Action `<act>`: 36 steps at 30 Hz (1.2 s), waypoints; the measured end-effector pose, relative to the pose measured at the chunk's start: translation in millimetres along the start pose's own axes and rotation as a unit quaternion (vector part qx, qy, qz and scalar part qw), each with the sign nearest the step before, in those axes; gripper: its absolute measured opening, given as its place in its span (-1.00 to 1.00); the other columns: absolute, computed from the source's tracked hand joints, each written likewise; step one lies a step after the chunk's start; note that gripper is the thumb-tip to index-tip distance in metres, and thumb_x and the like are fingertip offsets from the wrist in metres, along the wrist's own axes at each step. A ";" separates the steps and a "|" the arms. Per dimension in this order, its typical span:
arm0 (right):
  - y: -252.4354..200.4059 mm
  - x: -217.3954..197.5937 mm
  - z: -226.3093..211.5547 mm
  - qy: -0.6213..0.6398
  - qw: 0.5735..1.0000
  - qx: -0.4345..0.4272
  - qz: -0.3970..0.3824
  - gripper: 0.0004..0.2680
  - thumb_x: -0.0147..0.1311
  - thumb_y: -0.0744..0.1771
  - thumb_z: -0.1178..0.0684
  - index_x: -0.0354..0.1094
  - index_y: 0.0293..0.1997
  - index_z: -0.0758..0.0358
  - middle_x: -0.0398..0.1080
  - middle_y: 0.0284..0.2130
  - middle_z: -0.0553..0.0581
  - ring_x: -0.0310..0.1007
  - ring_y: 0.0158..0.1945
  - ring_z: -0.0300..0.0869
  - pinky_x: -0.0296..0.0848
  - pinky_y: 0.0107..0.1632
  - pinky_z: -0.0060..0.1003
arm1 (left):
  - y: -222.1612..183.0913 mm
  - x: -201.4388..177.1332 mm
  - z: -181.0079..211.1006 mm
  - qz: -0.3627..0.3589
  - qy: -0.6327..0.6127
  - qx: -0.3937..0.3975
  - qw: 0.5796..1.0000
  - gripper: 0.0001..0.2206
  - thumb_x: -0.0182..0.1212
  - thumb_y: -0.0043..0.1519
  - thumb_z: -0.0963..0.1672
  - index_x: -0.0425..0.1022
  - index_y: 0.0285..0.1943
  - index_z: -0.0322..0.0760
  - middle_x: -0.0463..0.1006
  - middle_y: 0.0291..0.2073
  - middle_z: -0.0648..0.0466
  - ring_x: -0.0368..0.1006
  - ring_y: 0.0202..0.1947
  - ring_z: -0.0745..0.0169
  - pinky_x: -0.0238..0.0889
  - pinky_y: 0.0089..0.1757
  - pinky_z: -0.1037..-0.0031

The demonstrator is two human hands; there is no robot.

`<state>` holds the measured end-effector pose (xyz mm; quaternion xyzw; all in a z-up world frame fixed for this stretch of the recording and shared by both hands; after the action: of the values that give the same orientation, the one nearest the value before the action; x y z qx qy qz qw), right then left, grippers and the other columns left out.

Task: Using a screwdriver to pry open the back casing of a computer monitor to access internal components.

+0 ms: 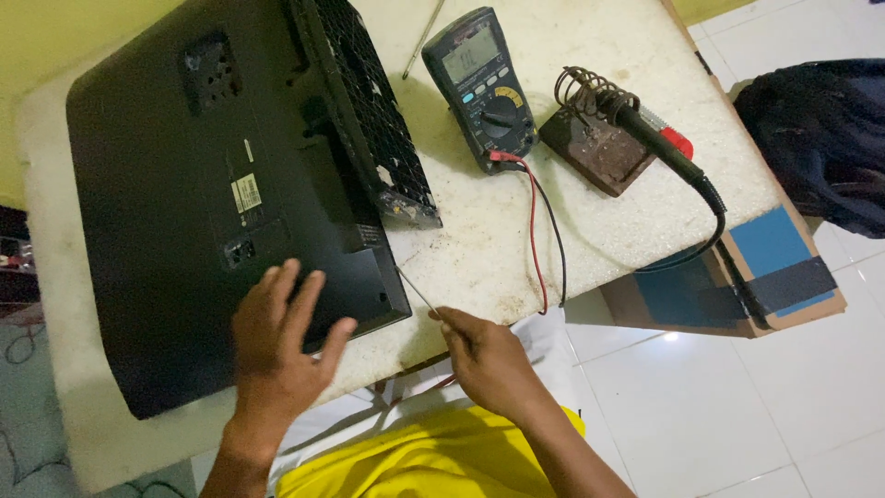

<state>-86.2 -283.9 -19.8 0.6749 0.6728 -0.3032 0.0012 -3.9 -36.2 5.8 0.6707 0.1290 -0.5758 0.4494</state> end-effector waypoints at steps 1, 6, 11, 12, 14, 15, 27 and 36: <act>7.4 0.8 0.8 0.002 1.000 -0.001 0.000 -0.72 -0.13 0.37 -0.07 0.51 0.13 -0.12 0.65 -0.38 -0.01 0.61 -0.39 -0.15 0.41 -0.20 -0.30 | 5.6 0.1 5.5 -0.001 0.002 0.001 1.000 -0.44 0.39 0.17 0.01 0.42 0.30 -0.31 0.39 0.28 -0.29 0.34 0.26 -0.39 0.20 0.22 -0.04; 40.7 4.5 3.9 -0.060 0.996 -0.059 0.015 -0.72 -0.12 0.35 -0.03 0.49 0.12 -0.10 0.58 -0.04 0.15 0.54 0.00 0.19 0.41 0.00 0.02 | 36.5 7.0 25.4 -0.085 0.003 0.148 0.985 -0.37 0.29 0.12 0.18 0.45 0.30 -0.13 0.42 0.32 -0.13 0.33 0.32 -0.14 0.11 0.26 0.03; 28.3 -15.6 -0.7 -0.049 0.998 -0.034 -0.020 -0.71 -0.13 0.33 -0.06 0.53 0.09 -0.13 0.60 -0.05 0.07 0.57 0.02 0.08 0.44 -0.01 -0.09 | 103.7 0.1 8.8 -0.186 0.021 0.235 0.954 -0.04 0.47 -0.33 0.34 0.53 0.18 -0.18 0.50 0.11 -0.05 0.36 0.13 -0.10 0.09 0.23 0.02; 24.2 -19.4 2.0 -0.058 0.997 -0.020 -0.036 -0.70 -0.12 0.32 -0.06 0.55 0.07 -0.17 0.61 -0.08 0.05 0.59 0.00 0.03 0.45 -0.04 -0.12 | 116.7 -2.1 6.6 -0.177 0.060 0.255 0.949 0.04 0.47 -0.44 0.41 0.54 0.15 -0.16 0.57 -0.07 0.04 0.43 -0.06 -0.06 0.13 0.20 0.06; 23.1 -12.6 5.9 -0.060 0.998 -0.020 -0.027 -0.70 -0.13 0.31 -0.07 0.55 0.06 -0.21 0.61 -0.12 0.07 0.58 -0.03 0.09 0.46 -0.06 -0.04 | 121.2 5.0 2.5 -0.213 0.057 0.274 0.936 0.09 0.52 -0.54 0.40 0.54 0.15 -0.16 0.57 -0.01 0.04 0.45 -0.04 -0.07 0.12 0.18 0.02; 22.6 -10.0 8.3 -0.068 0.997 -0.022 -0.018 -0.70 -0.14 0.30 -0.08 0.56 0.04 -0.25 0.61 -0.16 0.09 0.57 -0.07 0.15 0.46 -0.08 0.04 | 124.3 9.8 1.3 -0.244 0.052 0.289 0.924 0.14 0.56 -0.63 0.39 0.54 0.16 -0.16 0.58 0.05 0.04 0.48 -0.02 -0.08 0.11 0.16 -0.02; 12.6 -11.7 17.4 0.014 0.997 -0.070 -0.036 -0.68 -0.16 0.32 0.01 0.51 0.12 -0.05 0.60 -0.30 0.23 0.58 -0.25 0.17 0.42 -0.23 -0.01 | 146.8 44.5 1.2 -0.429 0.019 0.325 0.843 0.00 0.68 -0.56 0.35 0.40 -0.04 -0.11 0.49 -0.04 0.01 0.46 -0.03 -0.16 0.36 -0.16 0.01; 20.0 1.9 9.6 -0.081 0.993 -0.078 0.021 -0.68 -0.10 0.30 -0.01 0.47 0.15 -0.08 0.58 -0.34 0.29 0.53 -0.29 0.33 0.41 -0.31 0.27 | 137.7 73.5 -20.0 -0.454 -0.010 0.369 0.811 0.18 0.53 -0.48 0.49 0.37 0.14 -0.25 0.44 0.03 -0.04 0.39 0.05 -0.21 0.29 0.01 0.01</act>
<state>-72.1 -288.0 -36.5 0.6596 0.6780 -0.3035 0.1143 126.6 -124.1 1.6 0.6454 0.1919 -0.7253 -0.1434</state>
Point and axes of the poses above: each hand's wrist, its own y-axis towards the middle knuckle, its own x-axis out of the palm, z = x × y, the point moved 1 cm from there along y, towards the middle knuckle
